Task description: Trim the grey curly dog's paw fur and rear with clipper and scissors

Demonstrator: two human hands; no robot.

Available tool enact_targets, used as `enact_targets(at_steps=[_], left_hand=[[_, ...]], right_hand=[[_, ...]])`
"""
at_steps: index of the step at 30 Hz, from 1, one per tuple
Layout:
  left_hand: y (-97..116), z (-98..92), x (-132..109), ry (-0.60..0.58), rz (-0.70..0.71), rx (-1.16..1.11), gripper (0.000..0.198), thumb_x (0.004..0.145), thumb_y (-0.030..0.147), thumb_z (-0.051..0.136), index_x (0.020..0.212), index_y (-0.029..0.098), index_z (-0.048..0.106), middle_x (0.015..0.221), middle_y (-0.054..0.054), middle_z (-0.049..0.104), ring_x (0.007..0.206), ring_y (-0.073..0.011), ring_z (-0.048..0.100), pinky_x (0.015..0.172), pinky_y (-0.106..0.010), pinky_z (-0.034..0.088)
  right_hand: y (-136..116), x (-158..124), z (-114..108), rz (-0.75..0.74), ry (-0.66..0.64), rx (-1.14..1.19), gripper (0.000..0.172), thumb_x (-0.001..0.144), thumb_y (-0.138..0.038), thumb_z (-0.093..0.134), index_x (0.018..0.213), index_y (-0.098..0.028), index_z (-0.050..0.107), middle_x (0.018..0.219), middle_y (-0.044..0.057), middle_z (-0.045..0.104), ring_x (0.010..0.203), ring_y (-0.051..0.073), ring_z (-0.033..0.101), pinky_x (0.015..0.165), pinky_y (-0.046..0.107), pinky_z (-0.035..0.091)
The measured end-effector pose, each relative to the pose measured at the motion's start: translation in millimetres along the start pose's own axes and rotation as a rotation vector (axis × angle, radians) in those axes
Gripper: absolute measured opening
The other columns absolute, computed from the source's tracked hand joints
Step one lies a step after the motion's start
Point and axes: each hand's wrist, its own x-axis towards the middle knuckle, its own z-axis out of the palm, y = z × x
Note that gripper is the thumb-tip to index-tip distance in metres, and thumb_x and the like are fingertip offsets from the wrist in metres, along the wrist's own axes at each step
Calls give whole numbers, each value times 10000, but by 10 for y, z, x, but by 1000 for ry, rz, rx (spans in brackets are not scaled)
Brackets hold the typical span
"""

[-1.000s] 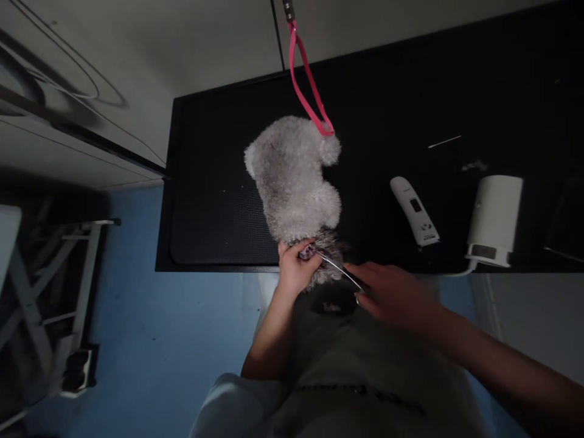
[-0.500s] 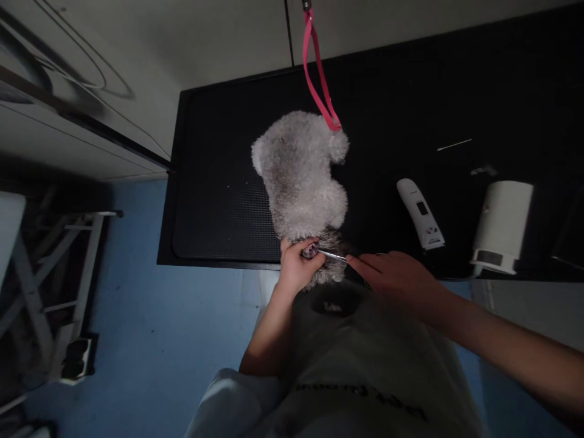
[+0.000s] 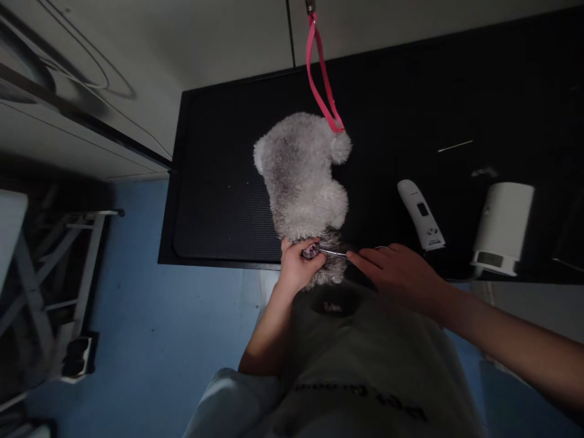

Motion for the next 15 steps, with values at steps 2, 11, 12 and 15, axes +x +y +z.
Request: enact_targets(at_steps=[2, 11, 12, 15], left_hand=[[-1, 0, -4, -1, 0, 2, 350, 670, 276, 763, 1019, 252, 761, 1025, -76, 656, 1091, -241, 533, 1007, -407, 443], [-1, -10, -8, -12, 4, -3, 349, 659, 250, 771, 1008, 255, 760, 1014, -68, 663, 1083, -239, 541, 1015, -413, 439], [-5, -8, -9, -8, 7, -1, 352, 655, 246, 771, 1007, 258, 761, 1019, -68, 658, 1087, -239, 539, 1018, -413, 438], [-11, -3, -11, 0, 12, -1, 341, 663, 254, 766, 1004, 264, 760, 1016, -65, 652, 1090, -237, 542, 1012, -405, 447]], right_hand=[[-6, -9, 2, -15, 4, 0, 402, 864, -20, 447, 1239, -120, 552, 995, 89, 722, 752, 182, 649, 647, 314, 330], [-21, -78, -73, -13, 20, 6, 426, 861, -10, 409, 1233, -145, 567, 974, 87, 724, 740, 185, 647, 649, 319, 336], [-15, -66, -75, -9, 19, -1, 411, 868, -21, 415, 1225, -144, 575, 974, 90, 723, 745, 189, 643, 654, 323, 333], [2, -11, -78, -15, 11, -5, 407, 870, -28, 422, 1229, -136, 581, 978, 103, 715, 748, 193, 632, 660, 329, 328]])
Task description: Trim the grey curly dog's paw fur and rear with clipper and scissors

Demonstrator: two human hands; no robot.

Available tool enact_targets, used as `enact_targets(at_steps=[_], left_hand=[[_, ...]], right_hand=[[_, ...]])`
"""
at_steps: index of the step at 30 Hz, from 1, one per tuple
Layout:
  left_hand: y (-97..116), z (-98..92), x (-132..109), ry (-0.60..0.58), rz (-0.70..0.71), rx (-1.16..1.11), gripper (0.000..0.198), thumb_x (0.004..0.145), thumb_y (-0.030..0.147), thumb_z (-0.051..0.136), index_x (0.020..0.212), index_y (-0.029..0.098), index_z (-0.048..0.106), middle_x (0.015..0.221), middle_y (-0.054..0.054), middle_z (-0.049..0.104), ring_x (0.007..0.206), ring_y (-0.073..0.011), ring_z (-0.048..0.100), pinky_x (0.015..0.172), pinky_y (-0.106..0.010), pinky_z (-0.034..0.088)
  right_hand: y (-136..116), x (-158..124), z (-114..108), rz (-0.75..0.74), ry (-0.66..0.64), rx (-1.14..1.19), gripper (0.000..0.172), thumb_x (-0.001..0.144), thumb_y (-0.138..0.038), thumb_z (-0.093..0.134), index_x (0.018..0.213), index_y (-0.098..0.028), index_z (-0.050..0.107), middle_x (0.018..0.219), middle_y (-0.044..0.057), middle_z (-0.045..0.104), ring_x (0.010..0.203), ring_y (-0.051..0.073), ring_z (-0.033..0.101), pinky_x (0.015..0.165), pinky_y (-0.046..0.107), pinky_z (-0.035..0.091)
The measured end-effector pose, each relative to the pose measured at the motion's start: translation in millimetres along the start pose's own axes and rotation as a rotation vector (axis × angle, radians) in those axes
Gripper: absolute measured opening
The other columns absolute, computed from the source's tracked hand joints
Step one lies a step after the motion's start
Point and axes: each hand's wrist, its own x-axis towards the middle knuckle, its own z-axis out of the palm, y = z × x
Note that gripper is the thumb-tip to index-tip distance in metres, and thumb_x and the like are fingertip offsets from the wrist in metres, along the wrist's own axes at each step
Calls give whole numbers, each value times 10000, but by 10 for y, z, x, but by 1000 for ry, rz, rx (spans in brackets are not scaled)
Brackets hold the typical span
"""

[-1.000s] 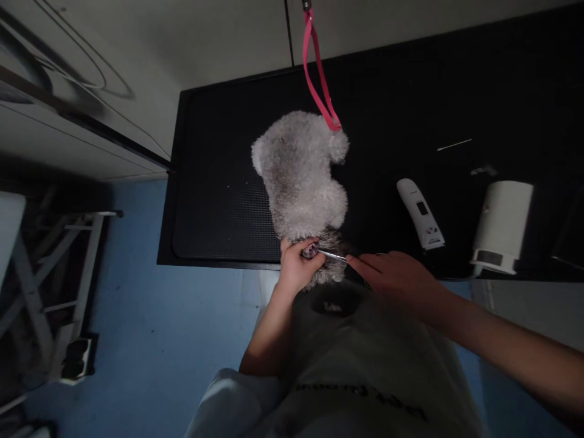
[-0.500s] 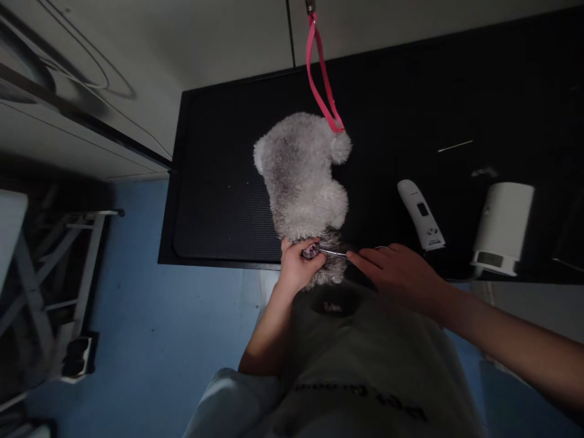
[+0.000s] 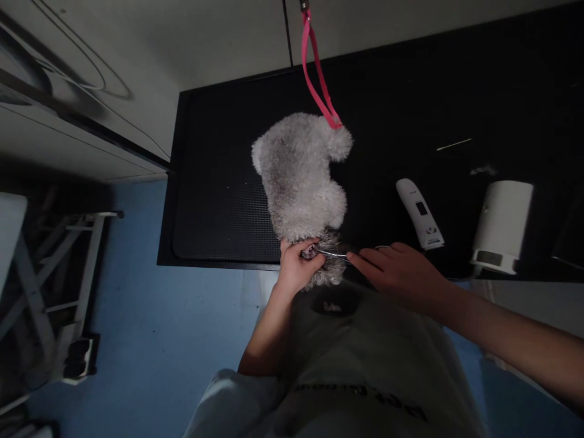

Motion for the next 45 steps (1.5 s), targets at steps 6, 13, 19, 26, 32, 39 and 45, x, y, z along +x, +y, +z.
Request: enact_targets(at_steps=[6, 13, 19, 26, 32, 39, 45], left_hand=[[9, -2, 0, 5, 24, 3, 316, 679, 271, 761, 996, 263, 758, 1013, -56, 670, 1084, -237, 550, 1014, -410, 442], [10, 8, -16, 6, 29, 0, 308, 692, 287, 768, 998, 252, 759, 1018, -74, 662, 1073, -237, 539, 986, -408, 457], [-4, 66, -41, 63, 49, 6, 317, 691, 296, 770, 1006, 260, 756, 1017, -66, 629, 1060, -230, 554, 989, -398, 454], [-55, 142, -76, 128, 89, 1, 333, 689, 295, 765, 1019, 247, 752, 1043, -77, 583, 1058, -237, 558, 984, -399, 452], [-64, 156, -94, 133, 102, 38, 352, 709, 342, 753, 1048, 249, 743, 1037, -78, 546, 1060, -242, 547, 989, -409, 446], [-37, 148, -114, 134, 113, 80, 365, 724, 361, 740, 1069, 241, 739, 1018, -80, 525, 1063, -248, 523, 981, -410, 441], [-59, 152, -97, 124, 110, 79, 350, 735, 369, 726, 1056, 230, 743, 1025, -82, 555, 1056, -244, 528, 975, -400, 444]], right_hand=[[2, 58, -26, -28, -13, -30, 416, 850, 0, 437, 1224, -116, 579, 937, 101, 718, 680, 176, 633, 621, 317, 323], [-219, -155, 78, 140, -116, 317, 480, 826, -96, 519, 1294, -197, 549, 1000, 65, 736, 730, 169, 683, 587, 264, 414], [-512, -110, 44, 699, -172, 924, 485, 730, -254, 652, 1214, -265, 628, 840, -7, 739, 669, 159, 668, 603, 257, 482], [-710, 98, -40, 974, -168, 1126, 463, 684, -259, 657, 1145, -222, 651, 741, -8, 713, 507, 123, 567, 506, 249, 429], [-820, 83, 86, 978, -91, 1241, 447, 717, -249, 642, 1163, -233, 632, 765, 1, 725, 601, 149, 618, 573, 265, 472], [-864, 131, 66, 896, -120, 1301, 531, 793, -231, 577, 1324, -207, 560, 762, 1, 739, 611, 145, 618, 577, 248, 454], [-933, 24, 93, 899, -99, 1279, 550, 785, -222, 597, 1333, -193, 566, 716, -9, 717, 570, 122, 576, 523, 220, 397]])
